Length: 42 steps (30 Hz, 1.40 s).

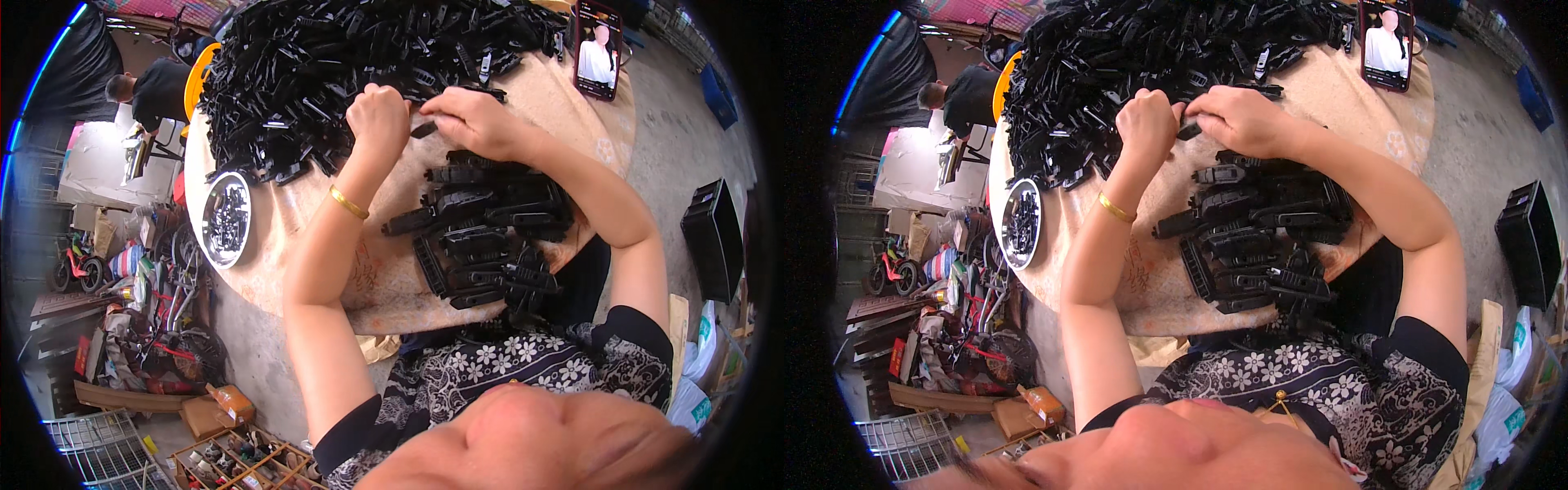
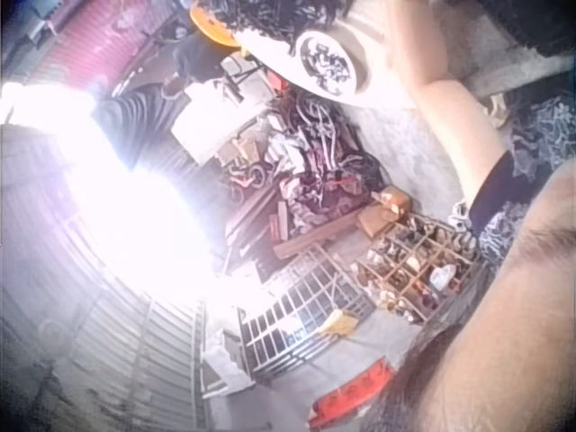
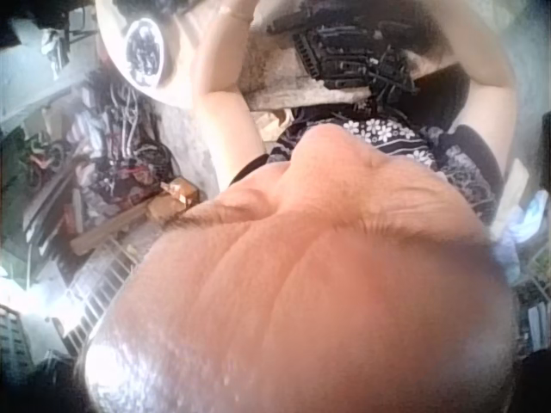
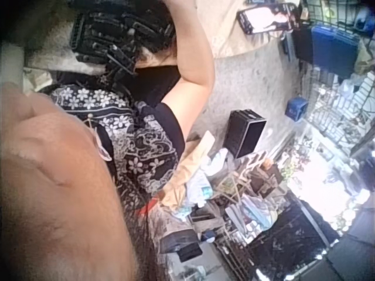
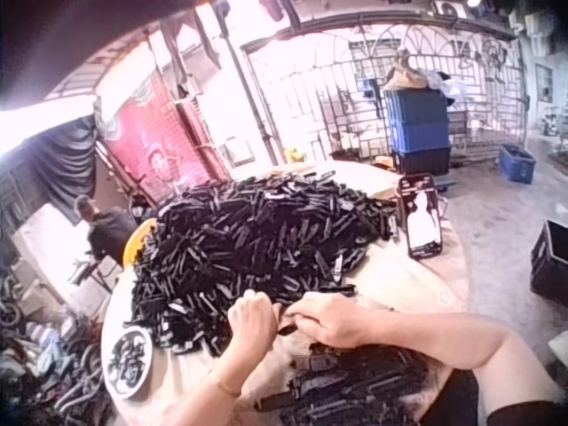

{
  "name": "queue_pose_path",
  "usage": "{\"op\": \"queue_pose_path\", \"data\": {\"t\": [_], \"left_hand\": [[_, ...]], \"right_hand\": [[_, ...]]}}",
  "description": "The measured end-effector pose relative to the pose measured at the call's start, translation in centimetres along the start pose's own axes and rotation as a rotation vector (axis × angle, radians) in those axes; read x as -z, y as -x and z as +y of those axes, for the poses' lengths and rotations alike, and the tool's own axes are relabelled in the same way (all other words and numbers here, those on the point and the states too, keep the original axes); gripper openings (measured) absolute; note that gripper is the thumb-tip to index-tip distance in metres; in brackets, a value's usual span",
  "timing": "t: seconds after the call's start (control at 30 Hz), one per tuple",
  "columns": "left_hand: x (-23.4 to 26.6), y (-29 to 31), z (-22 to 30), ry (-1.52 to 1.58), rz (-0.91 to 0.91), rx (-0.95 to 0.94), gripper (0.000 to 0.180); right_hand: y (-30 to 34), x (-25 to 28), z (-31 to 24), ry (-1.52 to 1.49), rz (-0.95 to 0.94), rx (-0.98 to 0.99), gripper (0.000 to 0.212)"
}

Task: The person assembles plastic components by taking pieces from a pile, snapping them together by hand, and placing the assembled parts onto the table.

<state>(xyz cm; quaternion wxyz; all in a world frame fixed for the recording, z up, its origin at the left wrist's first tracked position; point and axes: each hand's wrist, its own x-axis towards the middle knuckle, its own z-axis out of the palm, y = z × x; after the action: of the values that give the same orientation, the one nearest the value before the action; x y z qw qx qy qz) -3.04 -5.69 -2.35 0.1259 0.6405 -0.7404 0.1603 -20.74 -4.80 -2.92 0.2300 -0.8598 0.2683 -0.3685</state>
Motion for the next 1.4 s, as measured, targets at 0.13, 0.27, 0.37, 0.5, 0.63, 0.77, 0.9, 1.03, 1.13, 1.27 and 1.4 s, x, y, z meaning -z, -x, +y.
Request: {"op": "queue_pose_path", "data": {"t": [0.13, 0.27, 0.37, 0.5, 0.63, 0.77, 0.9, 1.03, 1.13, 1.27, 1.4], "left_hand": [[0.1, 0.3, -0.7, 0.097, -0.042, 0.054, 0.03], [1.8, 3.1, -1.4, 0.42, 0.042, -0.003, 0.02], [2.4, 4.3, -1.3, 0.708, 0.009, 0.077, 0.02], [3.2, 4.8, -1.3, 1.198, -0.164, 0.193, 0.024], [2.7, 4.8, -1.6, 1.328, -0.221, 0.16, 0.034], [3.2, 5.1, -0.9, 1.313, -0.192, 0.16, 0.043], [3.2, 5.3, -0.8, 1.438, -0.135, 0.247, 0.047], [3.2, 5.3, -0.7, 1.365, -0.093, 0.12, 0.044], [3.8, 5.3, -0.4, 1.209, -0.037, 0.012, 0.041], [4.3, 5.6, -0.2, 1.008, -0.005, -0.071, 0.036], [4.8, 5.6, -0.2, 0.998, 0.004, -0.119, 0.031]], "right_hand": [[-0.2, 0.0, 0.0, -0.085, 0.145, 0.013, 0.02], [-0.3, 0.2, -0.1, -0.267, 0.13, -0.12, 0.021], [-0.2, 0.2, -0.3, -0.371, 0.107, -0.171, 0.022], [-0.2, 0.3, -1.0, -0.347, 0.054, -0.238, 0.022], [-0.1, -0.1, -0.8, -0.376, 0.081, -0.232, 0.022], [0.3, -0.3, -1.1, -0.262, 0.131, -0.152, 0.022], [0.3, 0.2, -2.2, -0.12, 0.089, -0.17, 0.025], [-0.2, 0.9, -1.1, 0.165, 0.254, 0.192, 0.045], [-0.1, 1.3, -0.4, 0.009, -0.064, 0.029, 0.047], [-0.1, 1.7, -1.0, 0.035, -0.086, -0.011, 0.041], [0.0, 1.9, -1.1, 0.109, -0.067, 0.011, 0.034]]}}
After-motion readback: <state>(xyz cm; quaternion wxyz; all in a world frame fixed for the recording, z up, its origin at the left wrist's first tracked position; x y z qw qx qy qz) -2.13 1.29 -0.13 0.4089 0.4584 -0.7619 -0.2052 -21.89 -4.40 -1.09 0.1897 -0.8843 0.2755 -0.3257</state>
